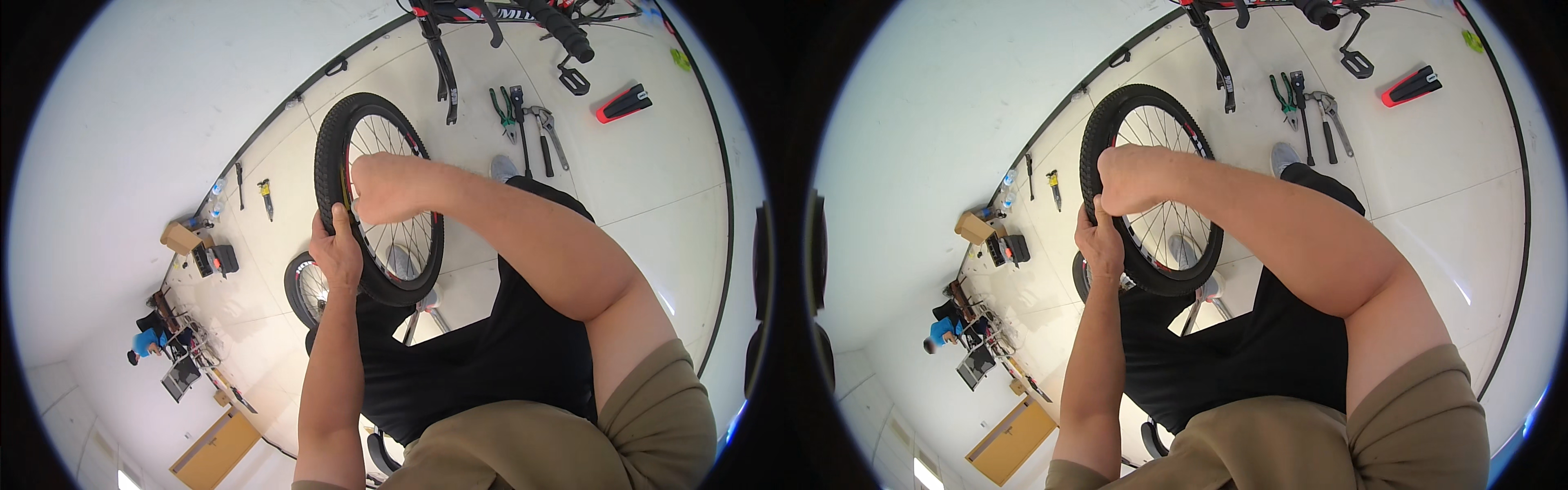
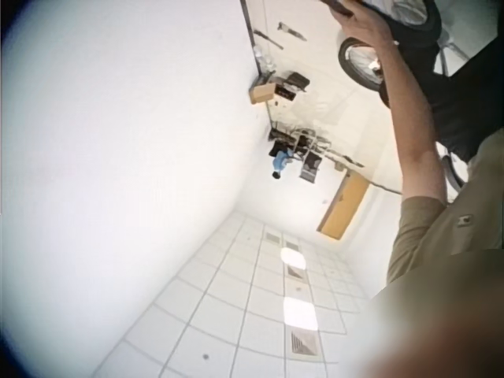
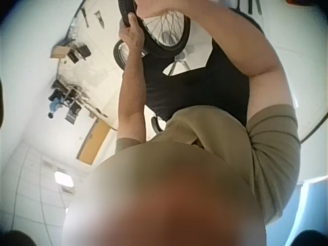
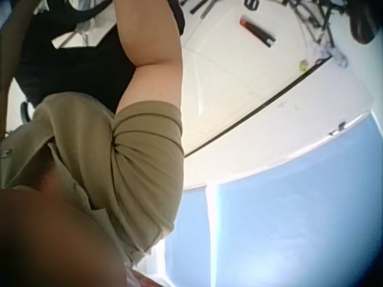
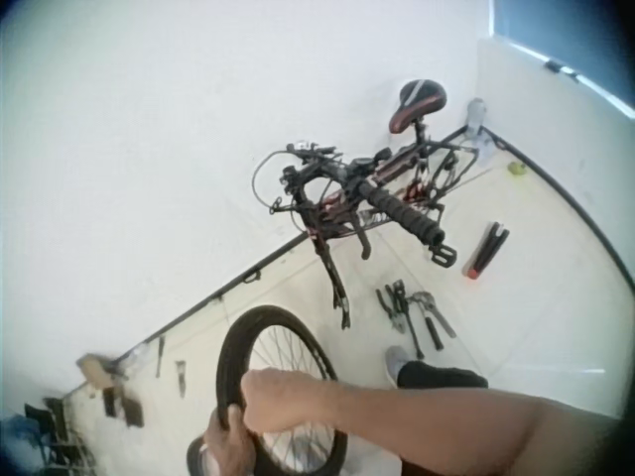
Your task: The person removes the tire from a bicycle wheel using tire levers, then uses a spoke wrench to adjust the spokes on both wheels. The person works on the rear wheel first, then the front wheel, tightening and loosening spokes to true the wheels.
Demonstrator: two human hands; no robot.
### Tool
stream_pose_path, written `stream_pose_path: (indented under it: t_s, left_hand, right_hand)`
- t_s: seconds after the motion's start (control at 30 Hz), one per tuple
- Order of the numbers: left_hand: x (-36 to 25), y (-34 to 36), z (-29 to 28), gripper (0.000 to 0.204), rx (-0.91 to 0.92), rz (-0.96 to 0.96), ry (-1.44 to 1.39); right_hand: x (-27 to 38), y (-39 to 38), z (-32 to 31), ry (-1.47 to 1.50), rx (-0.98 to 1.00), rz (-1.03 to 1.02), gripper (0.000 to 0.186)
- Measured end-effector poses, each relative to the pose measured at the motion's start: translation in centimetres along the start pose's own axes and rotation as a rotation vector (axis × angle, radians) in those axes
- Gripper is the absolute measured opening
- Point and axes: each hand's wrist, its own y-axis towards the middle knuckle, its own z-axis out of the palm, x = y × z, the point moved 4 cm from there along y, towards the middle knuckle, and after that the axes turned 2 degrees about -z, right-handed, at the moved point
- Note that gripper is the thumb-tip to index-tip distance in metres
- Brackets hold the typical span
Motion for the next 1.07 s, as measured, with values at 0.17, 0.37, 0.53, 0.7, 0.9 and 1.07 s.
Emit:
stream_pose_path:
  t_s: [0.17, 0.37, 0.53, 0.7, 0.9, 1.07]
  left_hand:
    - [0.2, 0.0, -0.1, 0.051, -0.026, -0.009, -0.007]
    - [1.6, 0.6, -1.7, 0.054, -0.059, -0.029, 0.012]
    - [3.2, 0.9, -2.7, 0.054, -0.051, -0.051, 0.005]
    - [4.1, 0.2, -3.3, 0.053, -0.073, -0.074, -0.047]
    - [6.7, 0.0, -4.4, 0.055, -0.151, -0.2, -0.177]
    - [7.1, -0.1, -4.4, 0.056, -0.177, -0.215, -0.159]
  right_hand:
    - [0.9, -1.9, 3.1, -0.101, -0.064, -0.109, 0.02]
    - [-2.1, 0.1, 5.7, -0.009, -0.052, 0.033, 0.024]
    - [-4.4, 2.3, 7.1, 0.052, -0.032, 0.102, 0.03]
    - [-6.2, 4.6, 8.3, 0.078, 0.014, 0.017, 0.032]
    - [-7.5, 6.4, 10.2, 0.205, 0.086, -0.011, 0.032]
    - [-8.4, 7.1, 11.2, 0.149, 0.073, 0.002, 0.038]
